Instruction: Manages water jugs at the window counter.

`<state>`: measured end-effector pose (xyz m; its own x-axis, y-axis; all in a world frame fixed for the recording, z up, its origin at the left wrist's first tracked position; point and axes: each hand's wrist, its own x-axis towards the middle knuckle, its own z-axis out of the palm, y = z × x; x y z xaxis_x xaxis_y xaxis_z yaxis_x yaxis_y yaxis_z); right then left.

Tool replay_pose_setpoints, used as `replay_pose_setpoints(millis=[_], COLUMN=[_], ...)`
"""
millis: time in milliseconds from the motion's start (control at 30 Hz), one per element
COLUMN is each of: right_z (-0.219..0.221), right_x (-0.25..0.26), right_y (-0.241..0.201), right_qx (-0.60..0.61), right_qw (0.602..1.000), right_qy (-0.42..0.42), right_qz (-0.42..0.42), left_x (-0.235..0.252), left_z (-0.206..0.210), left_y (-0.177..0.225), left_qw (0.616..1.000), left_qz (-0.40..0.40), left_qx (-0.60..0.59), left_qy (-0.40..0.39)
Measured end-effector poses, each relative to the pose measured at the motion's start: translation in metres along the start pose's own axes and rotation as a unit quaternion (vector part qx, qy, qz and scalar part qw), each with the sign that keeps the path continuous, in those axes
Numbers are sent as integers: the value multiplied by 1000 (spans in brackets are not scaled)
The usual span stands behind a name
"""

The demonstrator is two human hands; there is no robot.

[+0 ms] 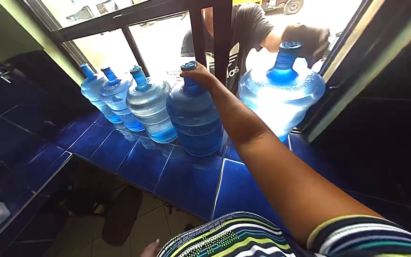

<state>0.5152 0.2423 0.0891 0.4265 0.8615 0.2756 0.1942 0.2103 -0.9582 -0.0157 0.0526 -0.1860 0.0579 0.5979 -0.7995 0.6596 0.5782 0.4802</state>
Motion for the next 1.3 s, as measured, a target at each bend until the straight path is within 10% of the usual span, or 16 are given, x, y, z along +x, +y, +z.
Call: replay_pose_setpoints(millis=[133,533,733,867,1133,1300], right_z=[-4,-21,-42,-58,-102,-140], right_x=[9,-61,-187,-258,-261,-251], right_y=[4,-4,-6,6,-4,-6], right_qx=[13,26,-27,-67,-150,-163], right_qw=[999,996,978,964,913,946], right_qy=[-30,2,56,0,-105,59], right_qz=[-8,-90,-198,-257,-364,-274], left_x=[81,-42,-63,-38,-65,-40], left_z=[-16,93,183,173,108,130], left_y=[-24,247,268,257,340,295], left_qw=[973,854,819,771,776,792], left_qz=[124,514,551,620,612,601], left_qx=[-136,-59,-147,-132,121,98], left_qy=[136,64,61,57,92,-43])
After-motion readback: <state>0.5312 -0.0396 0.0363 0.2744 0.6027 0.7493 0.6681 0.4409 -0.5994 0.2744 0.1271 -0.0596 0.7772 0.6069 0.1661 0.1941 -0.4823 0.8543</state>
